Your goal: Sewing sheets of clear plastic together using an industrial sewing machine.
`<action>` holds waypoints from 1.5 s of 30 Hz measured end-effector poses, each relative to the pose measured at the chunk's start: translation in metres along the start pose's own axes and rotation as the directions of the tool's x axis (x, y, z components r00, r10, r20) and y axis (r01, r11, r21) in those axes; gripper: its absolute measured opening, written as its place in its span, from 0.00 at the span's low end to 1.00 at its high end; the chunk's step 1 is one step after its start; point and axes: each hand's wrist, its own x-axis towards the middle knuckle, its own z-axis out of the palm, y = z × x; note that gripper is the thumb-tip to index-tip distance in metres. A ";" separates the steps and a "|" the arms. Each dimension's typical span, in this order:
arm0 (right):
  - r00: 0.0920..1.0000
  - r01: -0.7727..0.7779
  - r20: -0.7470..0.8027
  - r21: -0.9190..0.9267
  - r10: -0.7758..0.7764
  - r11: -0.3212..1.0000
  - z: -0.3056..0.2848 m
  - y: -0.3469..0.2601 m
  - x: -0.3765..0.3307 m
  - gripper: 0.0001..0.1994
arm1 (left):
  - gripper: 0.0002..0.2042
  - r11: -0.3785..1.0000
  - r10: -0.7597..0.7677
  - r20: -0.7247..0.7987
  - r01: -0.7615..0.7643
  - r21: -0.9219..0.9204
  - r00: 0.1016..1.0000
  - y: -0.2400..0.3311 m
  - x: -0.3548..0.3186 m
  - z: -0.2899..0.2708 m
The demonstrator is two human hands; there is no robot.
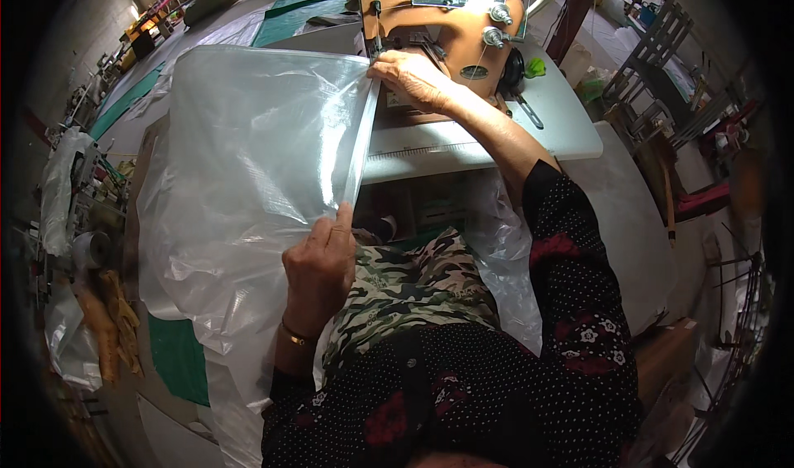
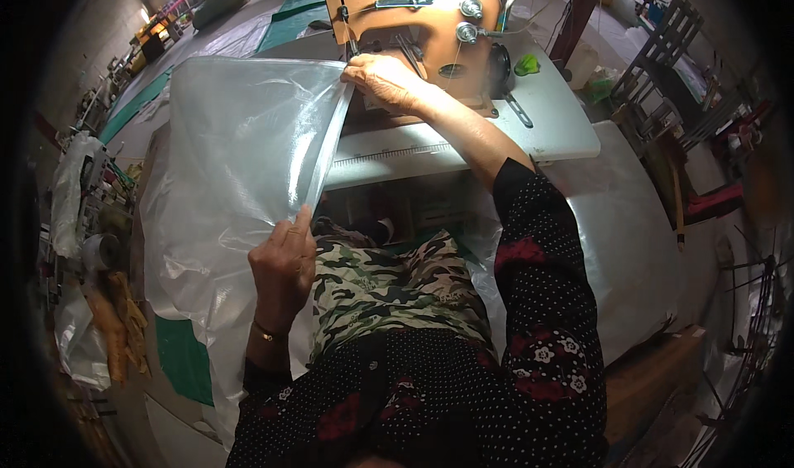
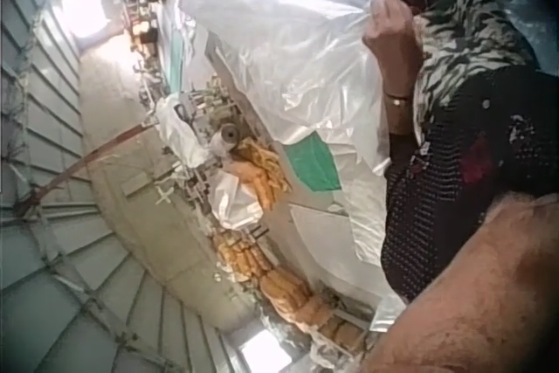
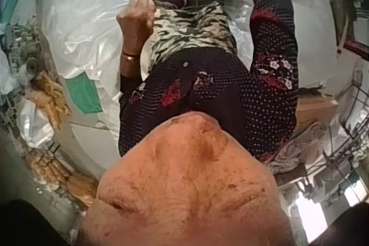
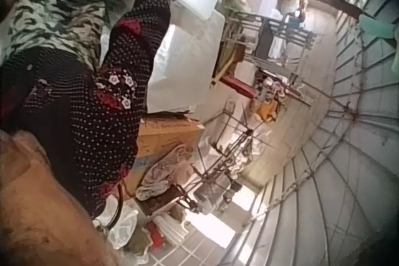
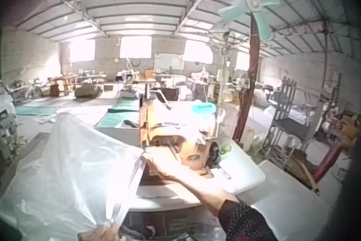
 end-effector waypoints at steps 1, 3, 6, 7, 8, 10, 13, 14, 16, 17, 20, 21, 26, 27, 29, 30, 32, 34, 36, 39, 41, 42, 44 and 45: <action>0.998 0.066 -0.017 0.016 -0.066 0.998 -0.002 0.001 0.001 0.09 | 0.24 1.000 0.023 -0.020 -0.023 0.010 1.000 -0.001 0.003 -0.004; 0.995 0.096 0.002 0.050 -0.096 0.994 -0.004 0.003 0.002 0.08 | 0.23 0.999 0.039 -0.014 -0.038 0.034 0.999 -0.001 0.007 -0.010; 0.989 0.139 0.042 0.004 -0.139 0.990 -0.007 0.007 0.003 0.07 | 0.23 0.996 0.056 -0.013 -0.054 0.073 0.998 -0.002 0.014 -0.018; 0.990 0.133 0.052 0.005 -0.133 0.991 -0.008 0.008 0.004 0.07 | 0.22 0.995 0.056 -0.017 -0.054 0.085 0.998 -0.002 0.016 -0.020; 0.987 0.134 0.095 -0.036 -0.130 0.990 -0.008 0.009 0.004 0.08 | 0.22 0.995 0.057 -0.013 -0.056 0.087 0.998 -0.002 0.017 -0.021; 0.983 0.135 0.132 -0.074 -0.125 0.988 -0.008 0.011 0.006 0.08 | 0.21 0.995 0.029 -0.019 -0.027 0.092 0.999 -0.003 0.018 -0.024; 0.978 0.181 0.121 -0.096 -0.169 0.979 -0.008 0.013 0.009 0.09 | 0.21 0.996 -0.008 -0.044 0.012 0.093 0.999 -0.007 0.013 -0.021; 0.973 0.190 0.155 -0.109 -0.172 0.976 -0.008 0.014 0.010 0.10 | 0.21 0.995 0.017 -0.048 -0.012 0.099 0.999 -0.009 0.010 -0.017; 0.968 0.195 0.184 -0.120 -0.171 0.974 -0.008 0.015 0.011 0.10 | 0.18 0.996 -0.059 -0.049 0.062 0.065 0.997 -0.012 0.002 -0.008; 0.966 0.209 0.178 -0.109 -0.188 0.972 -0.008 0.015 0.012 0.10 | 0.18 0.996 -0.054 -0.049 0.058 0.073 0.997 -0.014 -0.002 -0.003; 0.962 0.225 0.181 -0.115 -0.203 0.968 -0.008 0.015 0.012 0.10 | 0.18 0.997 -0.081 0.020 0.082 -0.008 0.996 -0.021 -0.011 0.012; 0.959 0.232 0.194 -0.134 -0.204 0.963 -0.008 0.015 0.012 0.10 | 0.17 0.992 -0.114 0.031 0.116 -0.046 0.993 -0.022 -0.013 0.017; 0.957 0.232 0.210 -0.141 -0.200 0.962 -0.009 0.014 0.012 0.11 | 0.15 0.930 -0.206 0.071 0.218 -0.297 0.976 -0.020 -0.018 0.034; 0.958 0.225 0.212 -0.144 -0.192 0.964 -0.010 0.013 0.012 0.11 | 0.14 0.924 -0.199 0.072 0.212 -0.319 0.977 -0.019 -0.019 0.036; 0.963 0.217 0.189 -0.117 -0.192 0.969 -0.012 0.010 0.012 0.10 | 0.14 0.924 -0.182 0.067 0.194 -0.330 0.981 -0.016 -0.018 0.041; 0.969 0.183 0.185 -0.096 -0.163 0.978 -0.013 0.008 0.012 0.09 | 0.14 0.912 -0.193 0.088 0.212 -0.350 0.977 -0.014 -0.018 0.043; 0.973 0.172 0.172 -0.096 -0.154 0.980 -0.013 0.004 0.011 0.07 | 0.13 0.906 -0.185 0.067 0.197 -0.375 0.980 -0.010 -0.018 0.049; 0.976 0.154 0.169 -0.101 -0.136 0.983 -0.011 0.000 0.010 0.06 | 0.13 0.898 -0.172 0.051 0.178 -0.401 0.984 -0.005 -0.018 0.056; 0.996 0.071 0.061 -0.129 -0.064 0.989 -0.005 -0.005 0.007 0.06 | 0.13 0.901 -0.134 0.016 0.129 -0.414 0.991 0.000 -0.018 0.064; 1.000 -0.010 -0.030 -0.148 0.006 0.989 0.007 -0.013 -0.003 0.07 | 0.16 0.906 -0.098 0.052 0.110 -0.408 0.994 0.006 -0.020 0.076; 0.977 -0.027 -0.211 -0.192 -0.014 0.981 0.017 -0.020 -0.011 0.08 | 0.16 0.918 -0.084 0.030 0.089 -0.386 0.996 0.005 -0.023 0.082; 0.971 -0.078 -0.237 -0.221 0.024 0.972 0.021 -0.025 -0.019 0.10 | 0.17 0.926 -0.078 0.028 0.083 -0.367 0.997 0.004 -0.024 0.085; 0.955 -0.163 -0.275 -0.171 0.111 0.972 0.028 -0.033 -0.028 0.15 | 0.18 0.936 -0.069 0.027 0.074 -0.343 0.997 0.001 -0.027 0.089; 0.958 -0.146 -0.272 -0.180 0.093 0.973 0.031 -0.036 -0.031 0.15 | 0.18 0.943 -0.065 0.041 0.075 -0.323 0.997 -0.002 -0.029 0.090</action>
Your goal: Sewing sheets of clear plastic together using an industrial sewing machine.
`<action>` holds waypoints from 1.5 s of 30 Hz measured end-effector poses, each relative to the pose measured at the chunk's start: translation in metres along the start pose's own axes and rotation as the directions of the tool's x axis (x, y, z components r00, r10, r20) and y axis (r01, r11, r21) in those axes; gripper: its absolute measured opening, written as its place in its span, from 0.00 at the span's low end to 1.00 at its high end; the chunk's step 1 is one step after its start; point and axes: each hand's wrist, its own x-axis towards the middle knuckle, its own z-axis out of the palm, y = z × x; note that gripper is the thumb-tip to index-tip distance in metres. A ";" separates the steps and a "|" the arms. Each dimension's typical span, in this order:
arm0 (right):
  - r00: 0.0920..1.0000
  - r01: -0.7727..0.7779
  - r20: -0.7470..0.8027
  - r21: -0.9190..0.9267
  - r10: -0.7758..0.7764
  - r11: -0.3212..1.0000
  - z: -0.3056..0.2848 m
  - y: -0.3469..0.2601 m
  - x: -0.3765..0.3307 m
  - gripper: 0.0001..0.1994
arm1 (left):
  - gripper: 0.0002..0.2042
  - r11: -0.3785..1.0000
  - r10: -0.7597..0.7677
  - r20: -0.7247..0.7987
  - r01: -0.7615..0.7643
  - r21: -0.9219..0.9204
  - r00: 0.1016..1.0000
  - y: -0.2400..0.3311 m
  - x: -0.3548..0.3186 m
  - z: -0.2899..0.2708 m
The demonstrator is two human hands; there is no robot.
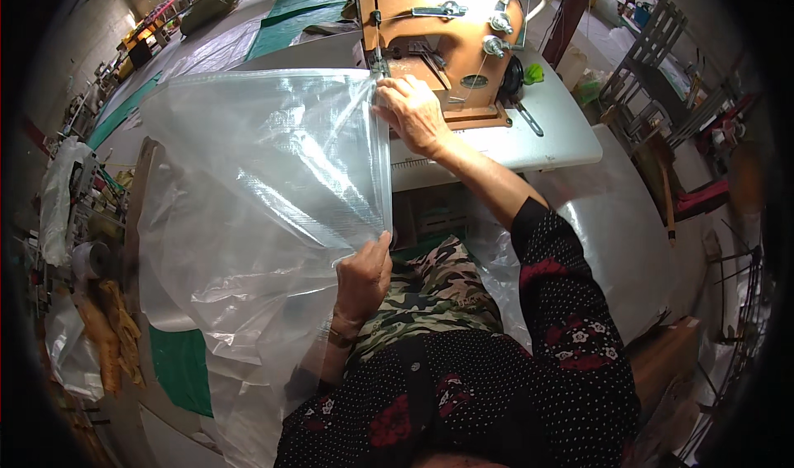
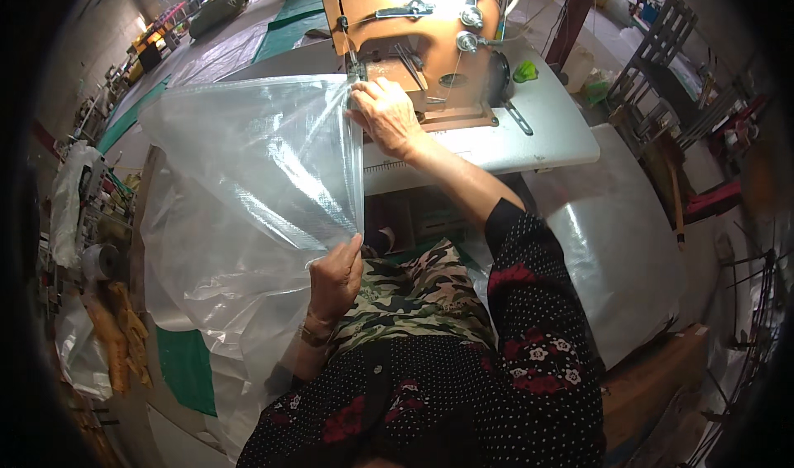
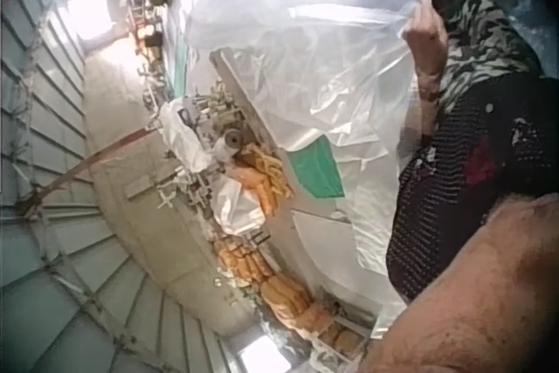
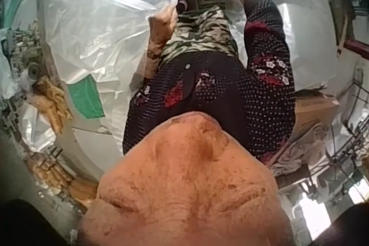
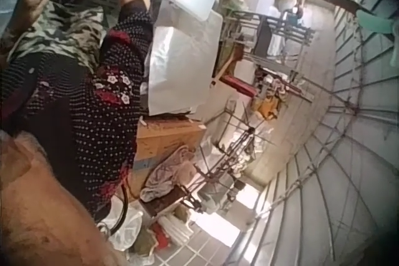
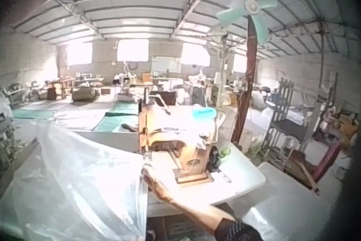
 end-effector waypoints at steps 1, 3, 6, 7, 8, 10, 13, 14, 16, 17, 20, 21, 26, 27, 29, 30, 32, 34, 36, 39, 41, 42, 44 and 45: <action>0.999 -0.012 -0.035 -0.008 0.012 1.000 0.001 -0.003 -0.003 0.16 | 0.18 1.000 -0.014 0.026 0.013 0.022 1.000 -0.002 -0.001 0.001; 0.998 -0.018 -0.062 -0.013 0.017 1.000 0.001 -0.008 -0.005 0.17 | 0.18 1.000 -0.005 0.000 0.005 -0.006 1.000 -0.007 -0.003 0.002; 0.995 -0.093 -0.029 -0.013 0.093 0.996 0.002 -0.010 -0.004 0.18 | 0.18 0.999 0.004 -0.020 -0.005 -0.032 1.000 -0.012 -0.004 0.004; 0.997 -0.074 -0.027 -0.017 0.073 0.997 0.002 -0.011 -0.004 0.18 | 0.18 0.999 0.001 -0.012 -0.002 -0.042 1.000 -0.013 -0.005 0.005; 0.996 -0.084 -0.019 -0.049 0.083 0.995 0.004 -0.011 -0.004 0.18 | 0.18 0.999 0.008 -0.031 -0.009 -0.042 1.000 -0.015 -0.005 0.005; 0.997 -0.073 -0.021 -0.094 0.072 0.993 0.007 -0.012 -0.003 0.18 | 0.17 0.998 0.001 -0.036 -0.003 -0.057 0.999 -0.019 -0.006 0.006; 0.996 -0.070 0.050 -0.169 0.079 0.983 0.006 -0.013 0.002 0.20 | 0.16 0.996 -0.040 -0.065 0.035 -0.085 0.997 -0.024 -0.005 0.008; 0.995 -0.076 0.057 -0.158 0.086 0.984 0.003 -0.015 0.005 0.20 | 0.15 0.996 -0.042 -0.066 0.037 -0.082 0.997 -0.025 -0.005 0.009; 0.986 -0.098 0.124 -0.129 0.114 0.987 -0.012 -0.016 0.015 0.20 | 0.15 0.994 -0.033 -0.086 0.024 -0.109 0.996 -0.026 -0.006 0.011; 0.944 -0.169 0.266 -0.114 0.194 0.979 -0.021 -0.019 0.022 0.20 | 0.15 0.990 -0.051 -0.083 0.040 -0.138 0.995 -0.026 -0.007 0.011; 0.976 -0.128 0.176 -0.027 0.130 0.991 -0.051 -0.015 0.055 0.18 | 0.13 0.994 -0.037 -0.105 0.026 -0.102 0.994 -0.026 -0.008 0.014; 0.996 -0.039 -0.077 -0.047 0.035 0.998 -0.056 -0.017 0.066 0.18 | 0.12 0.996 -0.036 -0.098 0.027 -0.084 0.995 -0.025 -0.008 0.015; 0.912 0.065 -0.375 -0.270 -0.167 0.961 -0.057 0.005 0.135 0.17 | 0.11 0.997 -0.051 -0.139 0.043 -0.066 0.989 -0.022 -0.008 0.019; 0.920 0.088 -0.345 -0.278 -0.186 0.956 -0.057 0.008 0.143 0.13 | 0.11 0.997 -0.051 -0.137 0.042 -0.071 0.989 -0.021 -0.009 0.019; 0.974 0.002 -0.210 -0.353 -0.082 0.935 -0.061 0.010 0.158 0.10 | 0.11 0.996 -0.082 -0.108 0.078 -0.042 0.991 -0.020 -0.009 0.019; 0.988 -0.001 -0.145 -0.346 -0.053 0.938 -0.066 0.008 0.164 0.09 | 0.13 0.996 -0.087 -0.087 0.085 -0.026 0.992 -0.019 -0.009 0.018; 0.953 -0.028 -0.293 -0.344 -0.080 0.938 -0.076 -0.001 0.179 0.12 | 0.14 0.998 -0.059 -0.087 0.059 -0.007 0.994 -0.015 -0.009 0.016; 0.921 -0.335 -0.323 -0.372 0.217 0.866 -0.082 -0.010 0.189 0.19 | 0.15 0.999 -0.040 -0.074 0.040 -0.001 0.996 -0.010 -0.007 0.014; 0.904 -0.419 -0.285 -0.438 0.319 0.795 -0.082 -0.015 0.178 0.20 | 0.17 0.995 -0.019 -0.077 0.026 0.093 0.997 -0.004 -0.006 0.007; 0.930 -0.136 -0.336 0.061 0.148 0.989 -0.068 -0.007 0.119 0.07 | 0.18 0.987 -0.022 -0.036 0.028 0.160 0.999 0.005 -0.007 -0.007; 0.946 -0.279 -0.152 0.059 0.285 0.958 -0.047 -0.009 0.055 0.08 | 0.19 0.983 0.056 -0.060 -0.045 0.180 0.997 0.007 -0.004 -0.017; 0.957 -0.263 -0.110 0.054 0.267 0.963 -0.035 -0.014 0.023 0.10 | 0.19 0.981 0.054 -0.056 -0.042 0.189 0.997 0.009 -0.003 -0.023; 0.699 -0.710 0.357 0.452 0.619 0.541 -0.010 -0.040 -0.033 0.12 | 0.20 0.983 0.048 -0.058 -0.037 0.179 0.997 0.014 0.001 -0.031; 0.552 -0.764 0.513 0.627 0.657 0.153 -0.002 -0.056 -0.053 0.11 | 0.20 0.983 0.055 -0.049 -0.045 0.178 0.997 0.018 0.002 -0.033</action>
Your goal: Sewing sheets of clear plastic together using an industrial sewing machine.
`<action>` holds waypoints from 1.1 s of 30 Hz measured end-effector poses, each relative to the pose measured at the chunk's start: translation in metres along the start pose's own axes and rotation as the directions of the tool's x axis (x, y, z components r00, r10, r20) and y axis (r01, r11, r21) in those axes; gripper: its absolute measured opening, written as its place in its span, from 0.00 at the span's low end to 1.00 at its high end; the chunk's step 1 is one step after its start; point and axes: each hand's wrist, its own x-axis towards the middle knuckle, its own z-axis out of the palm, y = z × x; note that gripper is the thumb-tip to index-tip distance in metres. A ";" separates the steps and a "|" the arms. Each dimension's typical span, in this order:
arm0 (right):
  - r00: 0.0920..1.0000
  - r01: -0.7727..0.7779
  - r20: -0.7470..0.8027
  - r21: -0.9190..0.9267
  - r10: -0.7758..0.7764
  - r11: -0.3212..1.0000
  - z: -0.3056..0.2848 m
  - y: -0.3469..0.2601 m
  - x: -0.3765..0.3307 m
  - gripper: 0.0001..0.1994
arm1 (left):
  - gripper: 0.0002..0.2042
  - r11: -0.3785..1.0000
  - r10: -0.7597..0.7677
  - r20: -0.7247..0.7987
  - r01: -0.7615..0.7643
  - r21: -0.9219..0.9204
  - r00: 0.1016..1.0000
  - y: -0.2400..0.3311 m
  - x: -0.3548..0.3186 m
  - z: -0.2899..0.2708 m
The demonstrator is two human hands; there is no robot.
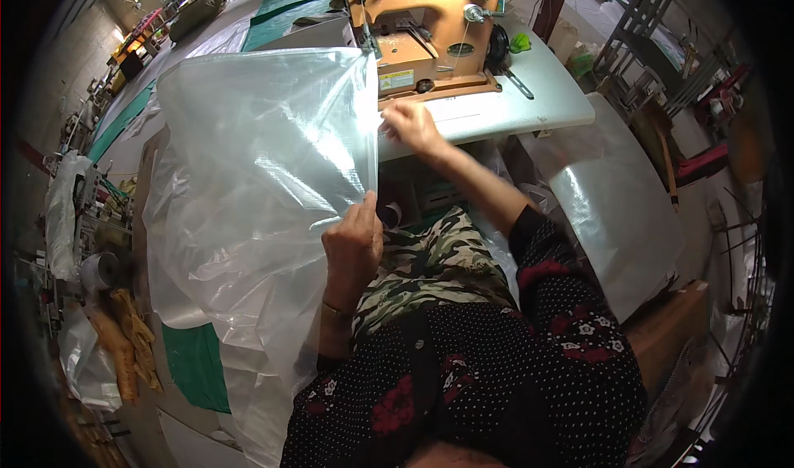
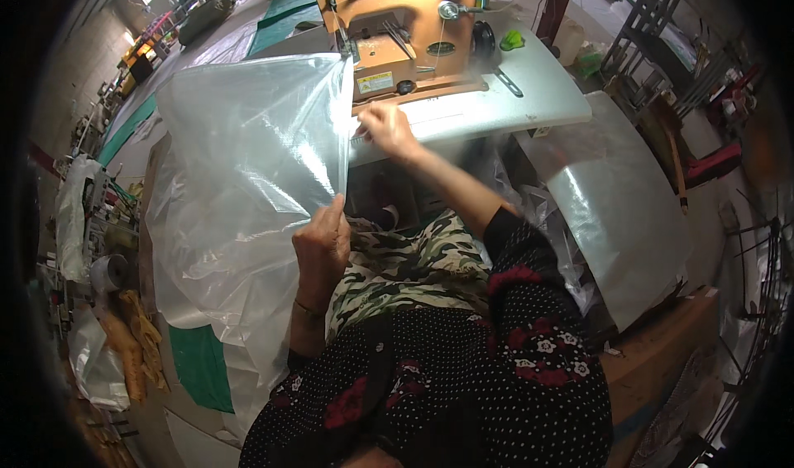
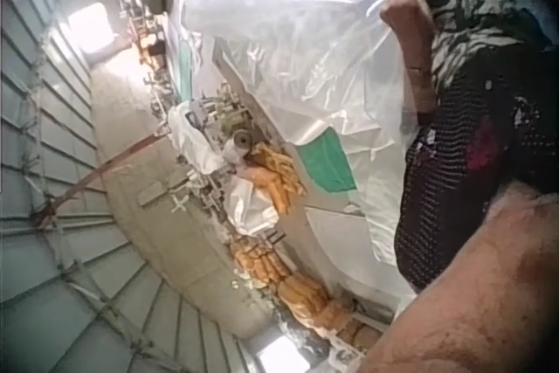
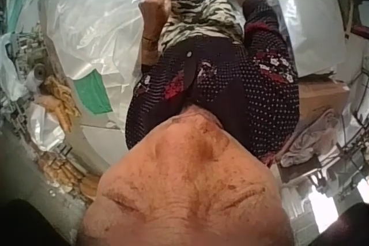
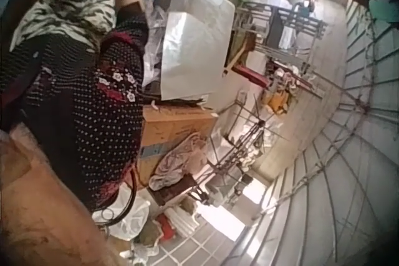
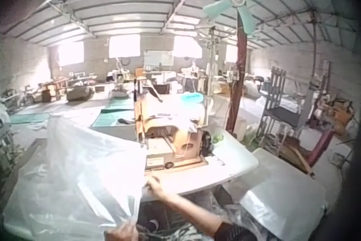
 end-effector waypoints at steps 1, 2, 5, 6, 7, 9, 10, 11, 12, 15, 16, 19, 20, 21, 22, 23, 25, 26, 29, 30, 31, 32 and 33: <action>0.992 0.125 -0.022 0.133 -0.123 0.983 0.012 0.010 -0.014 0.12 | 0.18 1.000 -0.010 -0.018 0.010 -0.012 1.000 0.003 0.003 -0.003; 0.981 0.187 -0.091 0.228 -0.170 0.956 0.029 0.014 -0.026 0.14 | 0.17 0.999 -0.026 -0.027 0.026 -0.023 0.999 0.007 0.005 -0.005; 0.955 0.272 0.079 0.167 -0.287 0.948 0.079 -0.001 -0.050 0.14 | 0.16 0.998 -0.045 -0.011 0.045 -0.046 0.999 0.018 0.012 -0.011; 0.931 0.302 0.162 0.158 -0.327 0.940 0.095 -0.009 -0.055 0.14 | 0.16 0.998 -0.042 -0.011 0.042 -0.041 0.999 0.021 0.014 -0.012; 0.901 0.331 0.245 0.148 -0.359 0.932 0.111 -0.015 -0.058 0.14 | 0.15 0.998 -0.047 -0.001 0.047 -0.038 0.999 0.022 0.015 -0.013; 0.837 0.379 0.378 0.121 -0.395 0.918 0.130 -0.019 -0.062 0.14 | 0.14 0.996 -0.077 0.055 0.079 -0.031 0.996 0.022 0.016 -0.013; 0.812 0.396 0.431 0.090 -0.394 0.914 0.133 -0.015 -0.063 0.13 | 0.14 0.996 -0.077 0.062 0.079 -0.030 0.995 0.020 0.015 -0.011; 0.790 0.415 0.473 0.055 -0.390 0.908 0.131 -0.009 -0.062 0.13 | 0.14 0.997 -0.060 0.065 0.063 -0.033 0.996 0.018 0.015 -0.008; 0.778 0.439 0.498 0.004 -0.382 0.899 0.123 0.000 -0.061 0.13 | 0.14 0.998 -0.043 0.068 0.046 -0.036 0.997 0.015 0.014 -0.005; 0.828 0.462 0.418 -0.129 -0.374 0.878 0.079 0.023 -0.053 0.14 | 0.16 1.000 0.018 0.089 -0.016 -0.026 0.996 0.005 0.010 0.005; 0.899 0.353 0.334 -0.166 -0.284 0.921 0.063 0.027 -0.049 0.14 | 0.16 0.999 0.019 0.081 -0.017 -0.030 0.996 0.002 0.009 0.009; 0.998 0.043 0.028 0.291 -0.054 0.956 0.027 0.025 -0.027 0.17 | 0.16 0.998 0.022 0.157 -0.030 0.051 0.987 0.000 0.004 0.021; 0.990 0.138 -0.013 0.342 -0.142 0.929 0.018 0.022 -0.020 0.18 | 0.16 0.999 0.028 0.157 -0.034 0.032 0.987 0.000 0.004 0.026; 0.993 0.113 -0.023 0.318 -0.112 0.941 0.016 0.018 -0.012 0.18 | 0.16 0.999 0.031 0.168 -0.037 0.032 0.985 0.000 0.004 0.031; 0.987 0.158 -0.026 0.178 -0.156 0.971 0.016 0.014 -0.002 0.19 | 0.16 0.998 0.041 0.177 -0.049 0.044 0.983 -0.001 0.005 0.035; 0.965 0.261 -0.023 0.062 -0.260 0.963 0.017 0.012 0.004 0.19 | 0.16 0.997 0.042 0.174 -0.052 0.055 0.984 -0.001 0.005 0.038; 0.974 0.227 -0.032 0.050 -0.225 0.973 0.019 0.011 0.013 0.19 | 0.16 0.997 0.042 0.181 -0.054 0.062 0.983 -0.004 0.005 0.046; 0.977 0.212 -0.037 0.046 -0.210 0.976 0.020 0.013 0.016 0.20 | 0.16 0.995 0.026 0.198 -0.045 0.093 0.980 -0.006 0.005 0.050; 0.970 0.243 -0.051 0.158 -0.238 0.957 0.022 0.021 0.021 0.18 | 0.15 1.000 -0.008 0.176 0.003 0.028 0.984 -0.011 0.007 0.061; 0.973 0.229 -0.059 0.205 -0.221 0.952 0.022 0.024 0.021 0.18 | 0.15 1.000 0.004 0.162 -0.007 0.021 0.987 -0.012 0.008 0.063; 0.969 0.247 -0.057 0.263 -0.241 0.933 0.023 0.025 0.024 0.17 | 0.15 1.000 0.009 0.172 -0.012 0.016 0.985 -0.014 0.010 0.065; 0.975 0.223 -0.061 0.255 -0.215 0.941 0.023 0.026 0.025 0.17 | 0.15 0.999 0.003 0.196 -0.010 0.037 0.981 -0.016 0.013 0.067; 0.966 0.259 -0.077 0.256 -0.247 0.931 0.023 0.026 0.027 0.17 | 0.15 0.998 -0.007 0.212 -0.006 0.059 0.977 -0.018 0.017 0.069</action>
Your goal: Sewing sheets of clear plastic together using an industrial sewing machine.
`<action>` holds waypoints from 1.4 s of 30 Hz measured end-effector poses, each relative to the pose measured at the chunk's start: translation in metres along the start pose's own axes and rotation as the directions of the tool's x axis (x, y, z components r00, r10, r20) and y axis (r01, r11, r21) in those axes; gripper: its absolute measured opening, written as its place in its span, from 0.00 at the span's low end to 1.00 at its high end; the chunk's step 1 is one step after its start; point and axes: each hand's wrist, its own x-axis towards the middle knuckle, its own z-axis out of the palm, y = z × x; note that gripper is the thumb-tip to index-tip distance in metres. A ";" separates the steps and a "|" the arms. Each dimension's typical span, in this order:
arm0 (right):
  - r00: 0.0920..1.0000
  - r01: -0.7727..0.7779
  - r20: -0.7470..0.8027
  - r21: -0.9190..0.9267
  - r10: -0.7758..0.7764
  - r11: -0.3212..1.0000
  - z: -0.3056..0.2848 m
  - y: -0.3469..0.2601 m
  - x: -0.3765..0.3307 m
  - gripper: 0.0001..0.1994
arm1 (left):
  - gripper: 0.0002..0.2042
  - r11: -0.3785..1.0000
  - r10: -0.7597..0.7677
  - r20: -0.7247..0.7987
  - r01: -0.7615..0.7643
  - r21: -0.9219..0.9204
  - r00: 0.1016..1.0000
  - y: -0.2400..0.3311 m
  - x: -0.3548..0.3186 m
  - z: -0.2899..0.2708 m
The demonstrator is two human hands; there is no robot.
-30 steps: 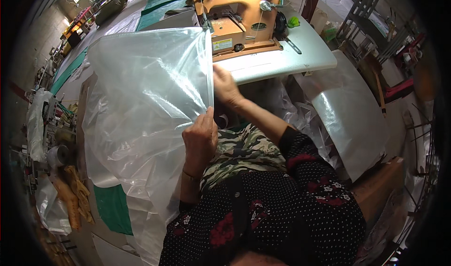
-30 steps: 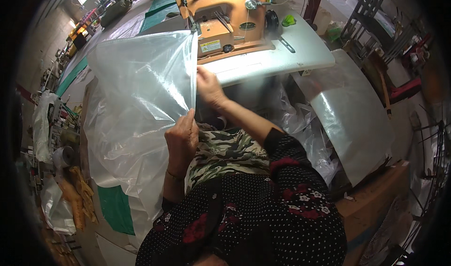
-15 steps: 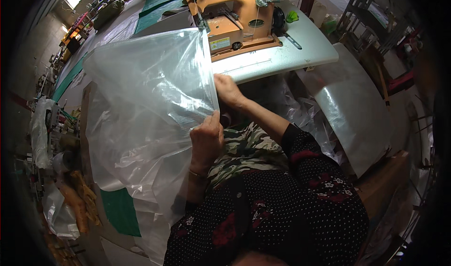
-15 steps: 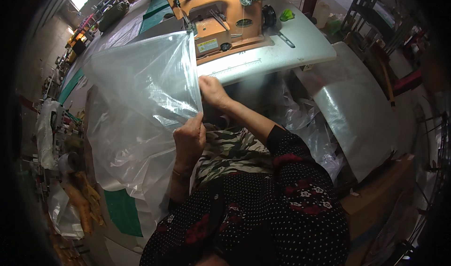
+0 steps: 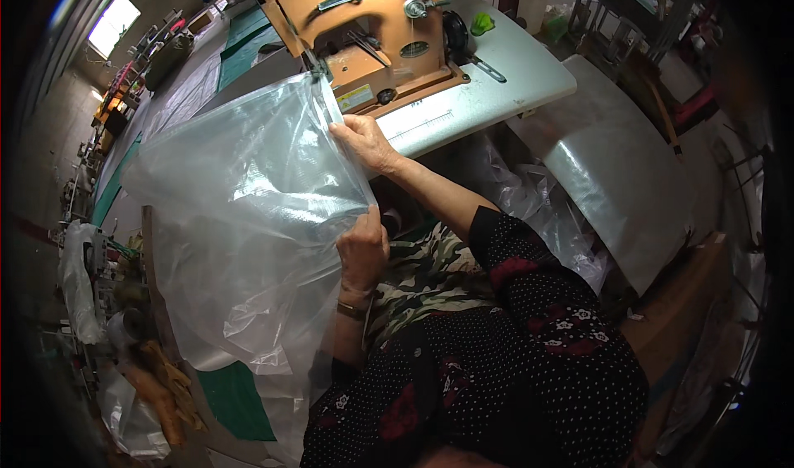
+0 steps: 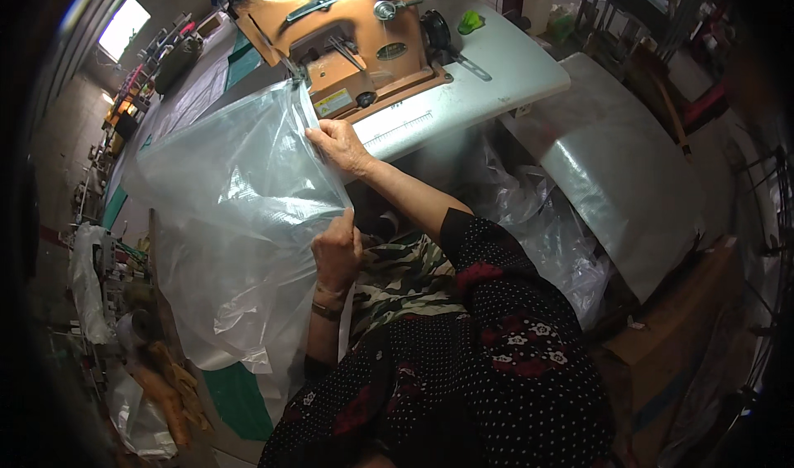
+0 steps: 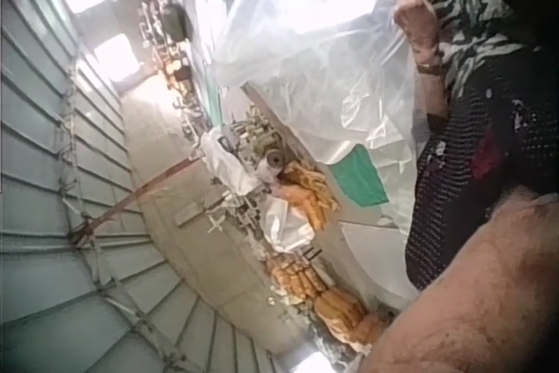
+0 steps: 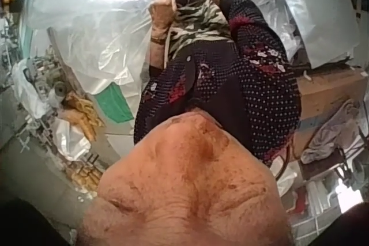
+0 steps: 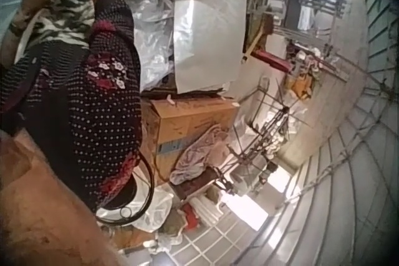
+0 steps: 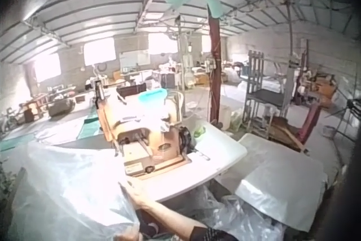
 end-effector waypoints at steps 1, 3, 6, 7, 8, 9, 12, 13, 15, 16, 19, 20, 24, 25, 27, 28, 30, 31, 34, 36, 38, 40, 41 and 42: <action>0.999 0.038 -0.006 0.004 -0.038 0.999 0.001 0.000 0.002 0.18 | 0.15 1.000 0.001 0.002 -0.001 -0.001 1.000 -0.002 0.006 0.000; 0.998 0.056 -0.022 -0.013 -0.056 0.998 0.001 0.000 0.006 0.18 | 0.15 1.000 0.028 -0.037 -0.028 -0.009 0.999 -0.006 0.018 -0.001; 1.000 0.016 -0.024 -0.003 -0.016 1.000 0.001 0.001 0.011 0.19 | 0.12 1.000 0.013 -0.047 -0.012 0.012 0.999 -0.012 0.044 -0.005; 0.999 0.026 -0.023 0.001 -0.026 1.000 0.001 0.001 0.012 0.19 | 0.11 1.000 0.007 -0.044 -0.006 0.030 0.999 -0.014 0.053 -0.007; 0.999 0.033 -0.030 0.018 -0.033 0.999 0.001 0.003 0.014 0.19 | 0.07 0.998 -0.018 0.013 0.017 0.068 1.000 -0.017 0.062 -0.009; 0.998 0.037 -0.043 0.036 -0.035 0.999 0.000 0.005 0.014 0.20 | 0.07 0.998 -0.015 0.027 0.013 0.065 1.000 -0.019 0.071 -0.009; 0.992 0.099 -0.080 0.026 -0.097 0.995 -0.001 0.010 0.020 0.20 | 0.05 0.997 0.047 -0.029 -0.045 0.064 0.998 -0.029 0.098 -0.013; 0.990 0.097 -0.103 0.029 -0.093 0.995 -0.002 0.013 0.021 0.21 | 0.04 0.995 0.052 -0.042 -0.048 0.087 0.998 -0.032 0.106 -0.013; 0.985 0.144 -0.102 0.021 -0.141 0.989 -0.002 0.017 0.023 0.21 | 0.04 0.993 0.049 -0.042 -0.044 0.112 0.998 -0.037 0.122 -0.013; 0.974 0.190 -0.126 0.021 -0.186 0.981 -0.002 0.018 0.024 0.21 | 0.04 0.992 0.035 -0.064 -0.027 0.127 0.997 -0.039 0.131 -0.013; 0.967 0.196 -0.170 0.023 -0.189 0.980 -0.001 0.020 0.024 0.22 | 0.04 0.991 0.009 -0.143 0.010 0.131 0.990 -0.039 0.150 -0.014; 0.973 0.180 -0.154 0.025 -0.174 0.983 -0.001 0.020 0.023 0.22 | 0.06 0.993 -0.012 -0.173 0.033 0.115 0.985 -0.038 0.150 -0.017; 0.984 0.084 -0.172 0.171 -0.054 0.982 0.000 0.008 0.020 0.20 | 0.20 0.992 0.060 -0.273 -0.028 0.120 0.960 -0.031 0.119 -0.044; 0.983 -0.013 -0.180 0.161 0.042 0.987 0.000 0.004 0.015 0.18 | 0.20 0.992 0.009 -0.253 0.024 0.128 0.967 -0.029 0.101 -0.053; 0.978 0.048 -0.205 0.056 -0.035 0.997 0.003 -0.004 0.003 0.16 | 0.24 0.961 0.044 -0.334 0.051 0.271 0.942 -0.027 0.066 -0.070; 0.981 0.052 -0.192 0.061 -0.040 0.997 0.005 -0.007 -0.007 0.15 | 0.26 0.945 -0.015 -0.312 0.115 0.307 0.950 -0.027 0.045 -0.078; 0.981 -0.033 -0.190 0.062 0.044 0.998 0.015 -0.007 -0.043 0.15 | 0.26 0.906 -0.060 -0.309 0.182 0.383 0.949 -0.029 0.007 -0.090; 0.966 0.027 -0.256 -0.063 -0.043 0.998 0.021 -0.006 -0.062 0.13 | 0.26 0.872 -0.083 -0.312 0.220 0.436 0.946 -0.030 -0.008 -0.093; 0.950 0.000 -0.308 -0.175 -0.055 0.984 0.040 0.006 -0.122 0.12 | 0.24 0.800 -0.138 -0.378 0.328 0.503 0.916 -0.042 -0.039 -0.103; 0.967 -0.179 -0.201 -0.093 0.158 0.979 0.053 0.014 -0.159 0.13 | 0.23 0.757 -0.150 -0.410 0.371 0.537 0.900 -0.051 -0.049 -0.109; 0.909 -0.417 -0.069 -0.143 0.411 0.898 0.067 0.017 -0.184 0.15 | 0.22 0.762 -0.167 -0.378 0.363 0.536 0.911 -0.059 -0.053 -0.114; 0.952 -0.295 0.030 -0.191 0.306 0.936 0.080 0.019 -0.194 0.17 | 0.21 0.767 -0.189 -0.344 0.357 0.533 0.920 -0.066 -0.054 -0.114; 0.932 -0.333 0.065 -0.227 0.355 0.915 0.085 0.017 -0.195 0.18 | 0.19 0.823 -0.250 -0.314 0.372 0.430 0.916 -0.069 -0.054 -0.115; 0.932 -0.330 0.077 -0.218 0.353 0.918 0.090 0.015 -0.196 0.18 | 0.17 0.865 -0.302 -0.276 0.384 0.322 0.912 -0.072 -0.055 -0.115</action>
